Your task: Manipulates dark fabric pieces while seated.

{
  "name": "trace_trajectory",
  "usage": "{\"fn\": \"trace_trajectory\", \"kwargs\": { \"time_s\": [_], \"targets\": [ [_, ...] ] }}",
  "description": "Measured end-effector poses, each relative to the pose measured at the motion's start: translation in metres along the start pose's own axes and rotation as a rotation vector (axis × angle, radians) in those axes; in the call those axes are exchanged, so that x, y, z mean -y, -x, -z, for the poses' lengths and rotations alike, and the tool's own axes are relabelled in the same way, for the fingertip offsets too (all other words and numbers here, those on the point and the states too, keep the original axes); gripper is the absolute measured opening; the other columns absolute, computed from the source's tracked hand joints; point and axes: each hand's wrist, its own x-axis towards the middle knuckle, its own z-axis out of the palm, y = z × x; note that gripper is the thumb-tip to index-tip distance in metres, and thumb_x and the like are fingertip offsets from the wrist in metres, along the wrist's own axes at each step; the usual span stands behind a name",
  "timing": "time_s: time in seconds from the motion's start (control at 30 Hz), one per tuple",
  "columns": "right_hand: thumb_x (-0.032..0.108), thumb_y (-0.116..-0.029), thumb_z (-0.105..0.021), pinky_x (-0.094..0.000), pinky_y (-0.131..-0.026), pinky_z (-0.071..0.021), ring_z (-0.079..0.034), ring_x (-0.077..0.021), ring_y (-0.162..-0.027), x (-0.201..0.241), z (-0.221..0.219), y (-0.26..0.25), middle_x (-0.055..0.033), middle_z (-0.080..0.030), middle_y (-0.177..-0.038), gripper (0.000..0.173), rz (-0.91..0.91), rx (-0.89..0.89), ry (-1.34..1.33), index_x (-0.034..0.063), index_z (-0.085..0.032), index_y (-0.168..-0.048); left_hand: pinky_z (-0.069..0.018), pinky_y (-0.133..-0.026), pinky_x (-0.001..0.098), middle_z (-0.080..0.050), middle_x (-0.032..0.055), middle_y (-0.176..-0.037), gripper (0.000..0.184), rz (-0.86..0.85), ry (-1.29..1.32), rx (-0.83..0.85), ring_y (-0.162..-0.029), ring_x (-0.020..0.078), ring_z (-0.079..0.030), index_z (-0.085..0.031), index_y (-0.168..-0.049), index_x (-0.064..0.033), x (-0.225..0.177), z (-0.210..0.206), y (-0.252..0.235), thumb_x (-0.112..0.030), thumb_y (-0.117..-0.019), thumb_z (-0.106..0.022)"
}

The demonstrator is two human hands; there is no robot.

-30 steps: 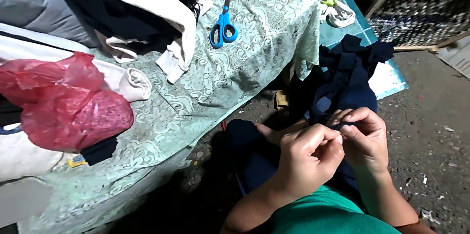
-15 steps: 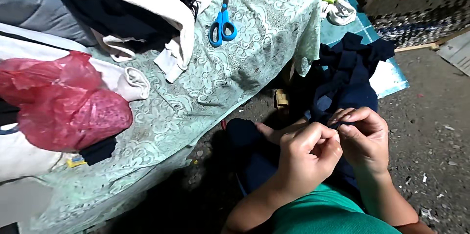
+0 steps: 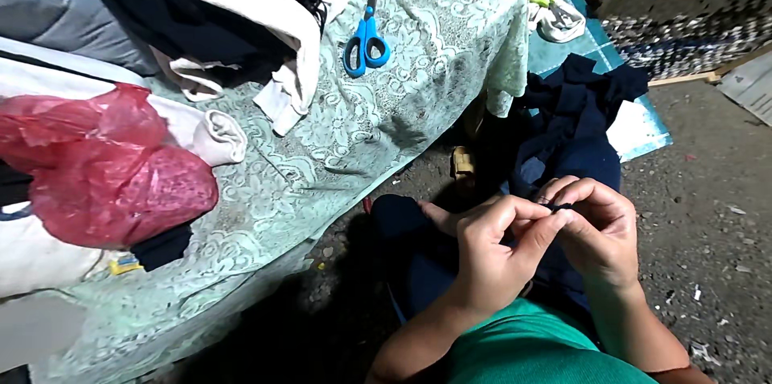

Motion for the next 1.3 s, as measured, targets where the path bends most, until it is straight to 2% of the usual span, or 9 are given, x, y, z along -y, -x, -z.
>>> {"fn": "trace_trajectory", "kwargs": {
  "time_s": [0.27,0.47,0.6,0.77,0.93,1.0,1.07,1.17,1.3],
  "targets": [
    [0.022,-0.0958,-0.072,-0.0241,-0.084,-0.0594,-0.069,-0.0081,-0.095,0.0,0.002,0.0,0.0018,-0.071,-0.101,0.01,0.017,-0.077,0.044,0.0166,-0.071,-0.105,-0.0558,-0.074,0.0167,-0.068,0.0034,-0.082,0.019,-0.036,0.005,0.145,-0.077,-0.0004,-0.063,-0.068,-0.105,0.011,0.005,0.007,0.003,-0.004,-0.0931,-0.07],
    [0.02,-0.096,-0.071,-0.0209,-0.083,-0.0582,-0.068,-0.0035,-0.092,-0.002,0.001,0.002,0.0061,-0.072,-0.099,0.01,0.007,-0.07,0.114,0.0183,-0.074,-0.105,-0.0527,-0.066,0.0131,-0.069,0.0033,-0.079,0.015,-0.107,-0.125,0.037,-0.072,-0.0017,-0.062,-0.069,-0.089,0.0039,0.009,0.009,0.0,-0.009,-0.0888,-0.077],
    [0.019,-0.0961,-0.071,-0.0218,-0.085,-0.0582,-0.069,-0.0037,-0.093,-0.004,-0.001,0.002,0.0058,-0.073,-0.099,0.01,0.004,-0.049,0.127,0.0169,-0.075,-0.105,-0.05,-0.059,0.0115,-0.065,-0.001,-0.072,0.019,0.015,-0.121,0.007,-0.063,-0.0037,-0.058,-0.067,-0.089,0.0021,0.014,0.012,-0.004,-0.01,-0.0854,-0.081],
    [0.017,-0.0959,-0.071,-0.0204,-0.084,-0.0582,-0.069,-0.0031,-0.092,-0.005,0.002,-0.001,0.0051,-0.074,-0.098,0.01,-0.038,-0.039,0.094,0.0157,-0.075,-0.104,-0.0435,-0.056,0.0099,-0.057,-0.0058,-0.068,0.017,0.116,-0.011,0.081,-0.059,-0.0063,-0.05,-0.065,-0.092,0.0007,0.022,0.016,-0.004,-0.013,-0.0917,-0.075],
    [0.019,-0.0955,-0.071,-0.0196,-0.08,-0.0584,-0.069,-0.0026,-0.086,-0.005,0.004,-0.002,0.0047,-0.074,-0.094,0.009,-0.087,-0.021,0.076,0.0156,-0.076,-0.103,-0.0536,-0.072,0.0168,-0.069,-0.0013,-0.09,0.022,0.169,0.057,0.092,-0.08,-0.0006,-0.062,-0.072,-0.099,0.0007,0.027,0.022,-0.01,-0.02,-0.0988,-0.066],
    [0.019,-0.0949,-0.072,-0.0188,-0.077,-0.0585,-0.069,-0.0016,-0.082,-0.005,0.003,-0.002,0.0055,-0.074,-0.093,0.009,-0.108,-0.017,0.068,0.0156,-0.076,-0.103,-0.0566,-0.085,0.0254,-0.071,0.004,-0.101,0.017,0.219,0.078,0.088,-0.097,0.0087,-0.066,-0.075,-0.096,-0.0007,0.028,0.023,-0.011,-0.016,-0.0968,-0.067],
    [0.019,-0.0948,-0.072,-0.0185,-0.077,-0.0586,-0.069,-0.0011,-0.082,-0.006,0.003,-0.003,0.006,-0.074,-0.093,0.009,-0.116,-0.01,0.072,0.016,-0.076,-0.103,-0.0577,-0.09,0.0284,-0.071,0.0064,-0.109,0.011,0.275,0.154,0.066,-0.105,0.0123,-0.067,-0.076,-0.093,-0.0019,0.029,0.021,-0.011,-0.012,-0.0935,-0.071],
    [0.018,-0.0943,-0.073,-0.0183,-0.076,-0.0586,-0.069,-0.0007,-0.081,-0.006,0.003,-0.004,0.0063,-0.074,-0.092,0.009,-0.142,0.006,0.062,0.0165,-0.076,-0.103,-0.0583,-0.089,0.027,-0.07,0.0065,-0.114,0.009,0.361,0.324,0.027,-0.104,0.0112,-0.067,-0.077,-0.096,-0.002,0.03,0.018,-0.01,-0.003,-0.0898,-0.072],
    [0.017,-0.0933,-0.073,-0.0179,-0.074,-0.0583,-0.069,-0.0004,-0.079,-0.008,0.002,-0.007,0.0066,-0.074,-0.089,0.009,-0.209,0.058,0.045,0.0174,-0.076,-0.101,-0.0577,-0.084,0.0257,-0.073,0.0047,-0.106,0.011,0.546,0.599,-0.016,-0.096,0.0089,-0.068,-0.077,-0.084,-0.0057,0.029,0.02,-0.01,-0.001,-0.0894,-0.068]
  ]
}}
